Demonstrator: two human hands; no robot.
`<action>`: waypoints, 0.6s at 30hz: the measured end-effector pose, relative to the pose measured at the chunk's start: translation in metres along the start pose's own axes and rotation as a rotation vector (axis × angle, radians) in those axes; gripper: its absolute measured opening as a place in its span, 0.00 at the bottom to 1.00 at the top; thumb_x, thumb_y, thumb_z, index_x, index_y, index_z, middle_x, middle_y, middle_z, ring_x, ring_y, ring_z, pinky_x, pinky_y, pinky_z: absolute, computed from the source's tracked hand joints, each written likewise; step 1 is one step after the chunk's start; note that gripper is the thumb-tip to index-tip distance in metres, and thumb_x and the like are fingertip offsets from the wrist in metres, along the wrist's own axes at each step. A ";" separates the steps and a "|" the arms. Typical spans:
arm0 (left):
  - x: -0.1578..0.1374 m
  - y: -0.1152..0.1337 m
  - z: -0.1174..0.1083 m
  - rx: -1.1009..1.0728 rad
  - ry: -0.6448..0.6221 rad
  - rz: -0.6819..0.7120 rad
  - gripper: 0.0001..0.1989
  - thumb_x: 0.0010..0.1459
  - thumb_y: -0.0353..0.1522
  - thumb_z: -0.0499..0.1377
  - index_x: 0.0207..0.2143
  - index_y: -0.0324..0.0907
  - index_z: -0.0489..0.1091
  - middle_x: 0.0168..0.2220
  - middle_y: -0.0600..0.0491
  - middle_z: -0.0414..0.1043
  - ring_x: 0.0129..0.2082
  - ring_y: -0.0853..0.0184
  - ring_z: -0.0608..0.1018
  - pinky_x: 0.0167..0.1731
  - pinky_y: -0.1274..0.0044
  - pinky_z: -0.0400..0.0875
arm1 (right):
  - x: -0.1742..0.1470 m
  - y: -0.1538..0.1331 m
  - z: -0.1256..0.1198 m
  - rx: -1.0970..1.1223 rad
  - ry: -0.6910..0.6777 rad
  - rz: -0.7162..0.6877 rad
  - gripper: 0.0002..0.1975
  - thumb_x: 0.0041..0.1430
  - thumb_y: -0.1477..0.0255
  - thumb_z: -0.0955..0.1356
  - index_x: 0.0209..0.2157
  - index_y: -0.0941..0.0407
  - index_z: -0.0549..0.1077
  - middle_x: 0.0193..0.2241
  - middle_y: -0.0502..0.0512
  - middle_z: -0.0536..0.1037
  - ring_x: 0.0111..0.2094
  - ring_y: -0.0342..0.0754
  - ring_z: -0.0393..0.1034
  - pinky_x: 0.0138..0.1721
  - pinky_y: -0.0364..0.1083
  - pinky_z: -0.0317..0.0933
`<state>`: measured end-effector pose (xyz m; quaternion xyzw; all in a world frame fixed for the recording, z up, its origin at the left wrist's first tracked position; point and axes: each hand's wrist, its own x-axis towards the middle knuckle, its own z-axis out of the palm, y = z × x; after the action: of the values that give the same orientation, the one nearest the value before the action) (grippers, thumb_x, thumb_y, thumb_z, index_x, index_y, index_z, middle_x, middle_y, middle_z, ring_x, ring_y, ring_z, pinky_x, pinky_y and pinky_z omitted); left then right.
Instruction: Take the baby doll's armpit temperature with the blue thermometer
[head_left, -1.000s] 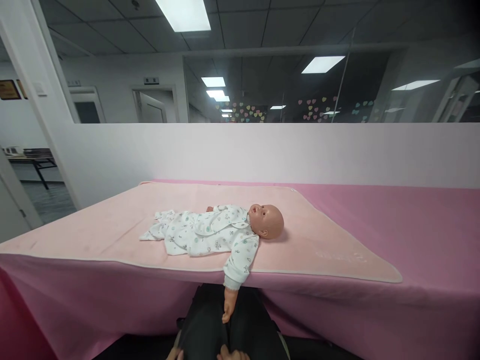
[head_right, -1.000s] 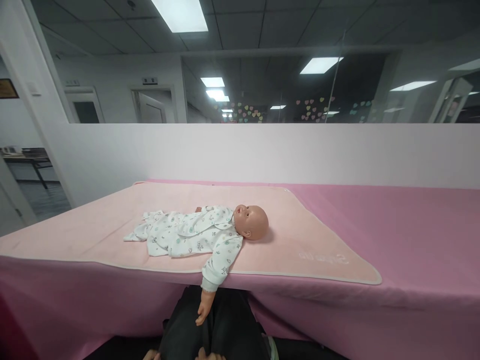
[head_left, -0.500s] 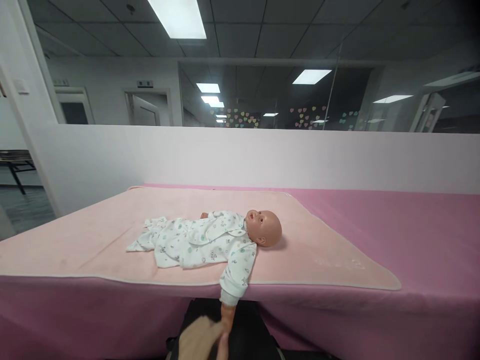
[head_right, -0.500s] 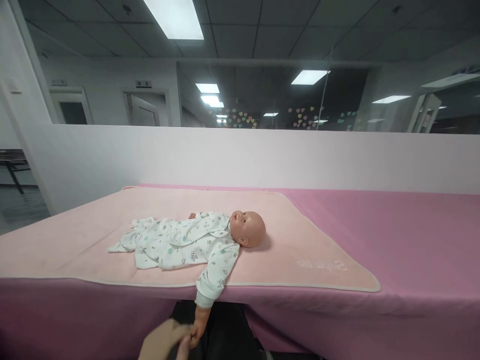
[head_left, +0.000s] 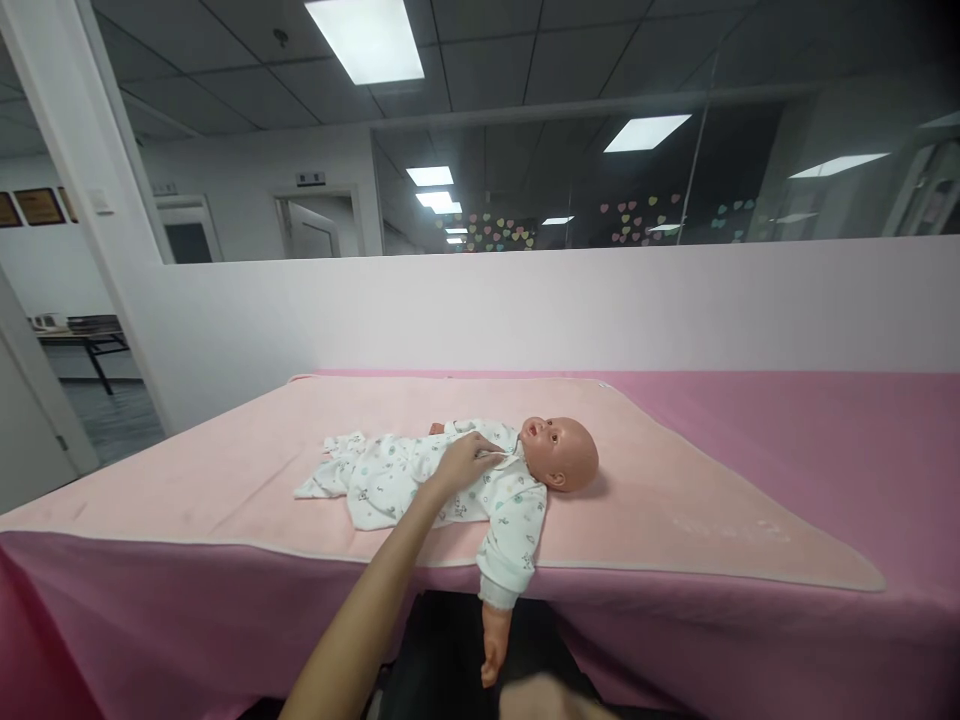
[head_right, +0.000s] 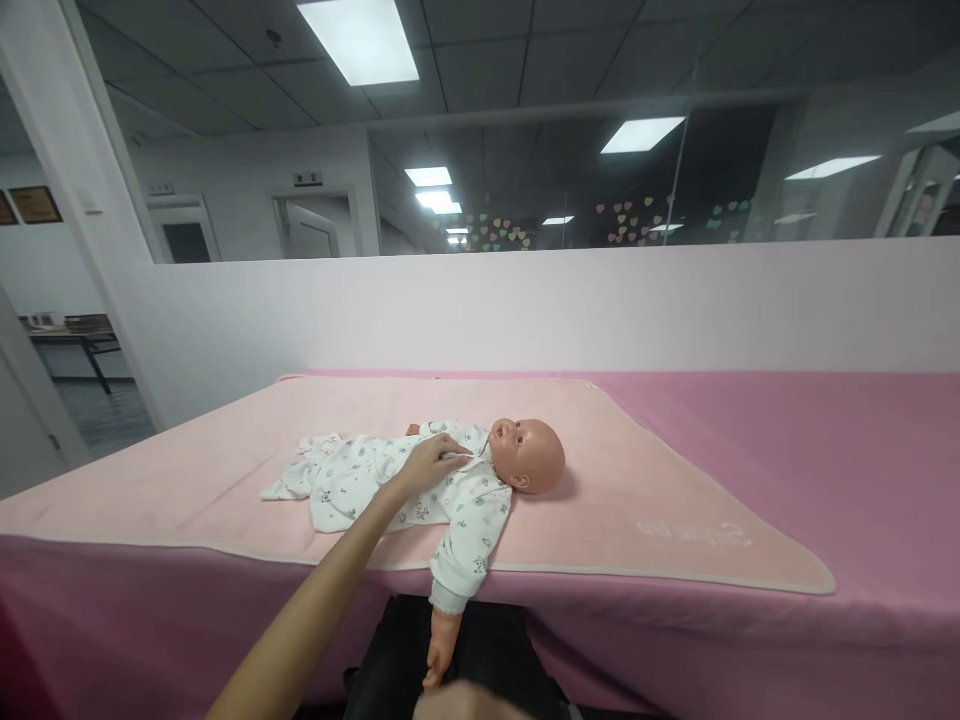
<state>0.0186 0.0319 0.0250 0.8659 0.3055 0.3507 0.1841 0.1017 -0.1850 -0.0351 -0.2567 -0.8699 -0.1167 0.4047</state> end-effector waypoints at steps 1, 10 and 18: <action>0.002 -0.005 0.000 -0.096 0.026 -0.045 0.14 0.51 0.41 0.55 0.26 0.40 0.73 0.26 0.54 0.67 0.27 0.69 0.68 0.27 0.80 0.58 | 0.004 0.013 -0.001 -0.023 0.007 0.011 0.10 0.57 0.64 0.64 0.40 0.50 0.69 0.40 0.52 0.71 0.39 0.45 0.67 0.36 0.45 0.65; 0.002 -0.024 0.000 -0.765 0.380 -0.281 0.15 0.45 0.42 0.60 0.21 0.37 0.68 0.23 0.56 0.62 0.25 0.73 0.64 0.28 0.80 0.59 | 0.107 0.157 -0.002 -0.507 -0.352 0.626 0.12 0.56 0.78 0.58 0.32 0.59 0.72 0.35 0.58 0.75 0.37 0.47 0.68 0.34 0.43 0.58; -0.003 -0.019 -0.004 -0.793 0.342 -0.238 0.15 0.48 0.41 0.59 0.25 0.37 0.71 0.26 0.53 0.67 0.32 0.71 0.68 0.34 0.80 0.61 | 0.135 0.174 0.006 -0.495 -0.373 0.900 0.09 0.55 0.77 0.62 0.31 0.60 0.74 0.27 0.60 0.77 0.32 0.49 0.72 0.31 0.44 0.61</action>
<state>0.0065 0.0444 0.0155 0.6168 0.2710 0.5551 0.4879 0.1185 0.0114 0.0632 -0.7077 -0.6775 -0.0858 0.1811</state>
